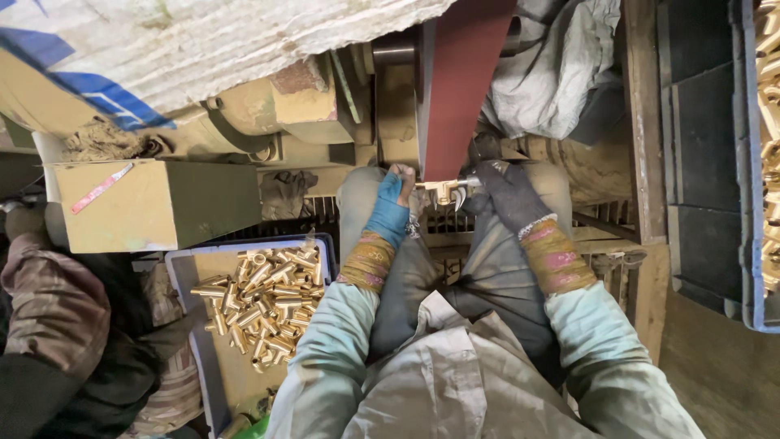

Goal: The person sits on the floor and repeatedly picks small brass-colored metal parts from a blue bin, presses them against a moving belt grinder, and returns them to the bin. The process is continuous and repetitive throughout the clip.

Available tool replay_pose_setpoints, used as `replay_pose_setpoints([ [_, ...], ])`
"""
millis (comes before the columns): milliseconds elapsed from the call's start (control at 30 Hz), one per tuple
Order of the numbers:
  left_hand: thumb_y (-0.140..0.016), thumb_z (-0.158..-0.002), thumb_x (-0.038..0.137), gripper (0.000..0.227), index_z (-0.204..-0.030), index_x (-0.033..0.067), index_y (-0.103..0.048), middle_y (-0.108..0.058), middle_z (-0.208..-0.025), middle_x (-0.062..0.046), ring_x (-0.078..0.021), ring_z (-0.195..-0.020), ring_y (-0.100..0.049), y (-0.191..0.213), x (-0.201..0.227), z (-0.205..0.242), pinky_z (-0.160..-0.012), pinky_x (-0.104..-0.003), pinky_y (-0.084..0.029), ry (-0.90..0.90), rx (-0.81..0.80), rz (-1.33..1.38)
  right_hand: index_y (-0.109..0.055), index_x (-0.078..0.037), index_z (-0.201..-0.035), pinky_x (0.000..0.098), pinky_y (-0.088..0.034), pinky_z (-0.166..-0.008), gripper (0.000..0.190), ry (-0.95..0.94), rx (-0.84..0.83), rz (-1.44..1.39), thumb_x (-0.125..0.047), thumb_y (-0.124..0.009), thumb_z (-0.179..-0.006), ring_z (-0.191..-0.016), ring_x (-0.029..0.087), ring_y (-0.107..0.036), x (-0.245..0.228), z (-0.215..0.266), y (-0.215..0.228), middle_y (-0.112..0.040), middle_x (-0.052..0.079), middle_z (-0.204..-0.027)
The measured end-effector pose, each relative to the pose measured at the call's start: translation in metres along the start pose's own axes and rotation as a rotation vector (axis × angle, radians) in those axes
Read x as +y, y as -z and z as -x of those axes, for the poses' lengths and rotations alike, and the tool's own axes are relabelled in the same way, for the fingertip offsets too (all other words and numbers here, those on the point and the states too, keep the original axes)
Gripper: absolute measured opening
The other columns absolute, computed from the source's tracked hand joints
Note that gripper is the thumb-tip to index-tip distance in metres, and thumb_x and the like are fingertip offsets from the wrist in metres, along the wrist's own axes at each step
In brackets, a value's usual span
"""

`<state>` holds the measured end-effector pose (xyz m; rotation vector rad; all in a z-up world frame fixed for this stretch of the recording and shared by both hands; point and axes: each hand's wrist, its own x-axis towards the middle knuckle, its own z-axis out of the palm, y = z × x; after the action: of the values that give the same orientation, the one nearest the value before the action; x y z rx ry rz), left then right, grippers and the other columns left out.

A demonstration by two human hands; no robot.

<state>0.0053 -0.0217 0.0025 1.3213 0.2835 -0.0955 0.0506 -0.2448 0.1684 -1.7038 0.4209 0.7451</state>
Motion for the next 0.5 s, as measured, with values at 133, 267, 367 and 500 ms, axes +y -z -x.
replay_pose_setpoints([
  [133,-0.059,-0.108,0.018,0.017,-0.099,0.0054,-0.052,-0.046,-0.082,0.000,-0.0084,-0.076,-0.041,0.000,0.000,0.000,-0.070,-0.025,-0.041,-0.023,0.018,-0.087,-0.065,0.003,-0.099,0.0329,-0.047,-0.056,0.041,-0.076,-0.021,0.011,-0.037,-0.055,-0.101,-0.058,0.019,-0.057,-0.001,-0.001,0.003,-0.063,0.013,-0.071],
  [267,-0.056,-0.109,0.022,0.018,-0.102,0.0055,-0.054,-0.051,-0.086,0.000,-0.0088,-0.081,-0.046,0.000,0.015,0.001,-0.078,-0.024,-0.044,-0.072,-0.027,-0.147,-0.061,0.004,-0.101,0.0353,-0.040,-0.049,0.041,-0.127,-0.108,-0.268,-0.037,-0.064,-0.104,-0.053,0.020,-0.051,-0.001,-0.002,0.009,-0.059,0.013,-0.070],
  [367,-0.054,-0.110,0.024,0.020,-0.103,0.0055,-0.055,-0.052,-0.091,0.000,-0.0090,-0.087,-0.048,0.008,0.029,0.010,-0.082,-0.025,-0.045,-0.145,-0.083,-0.174,-0.073,-0.004,-0.114,0.0283,-0.053,-0.062,0.034,0.210,-0.140,0.049,-0.032,-0.059,-0.100,-0.067,0.012,-0.064,0.009,0.016,0.010,-0.072,0.005,-0.084],
  [500,-0.056,-0.108,0.026,0.021,-0.104,0.0059,-0.056,-0.053,-0.091,0.000,-0.0094,-0.088,-0.050,0.015,0.037,0.014,-0.082,-0.026,-0.045,-0.129,-0.072,-0.197,-0.072,-0.007,-0.119,0.0270,-0.056,-0.072,0.027,0.464,-0.100,0.087,-0.020,-0.068,-0.095,-0.082,0.010,-0.068,0.015,0.028,-0.002,-0.074,0.002,-0.095],
])
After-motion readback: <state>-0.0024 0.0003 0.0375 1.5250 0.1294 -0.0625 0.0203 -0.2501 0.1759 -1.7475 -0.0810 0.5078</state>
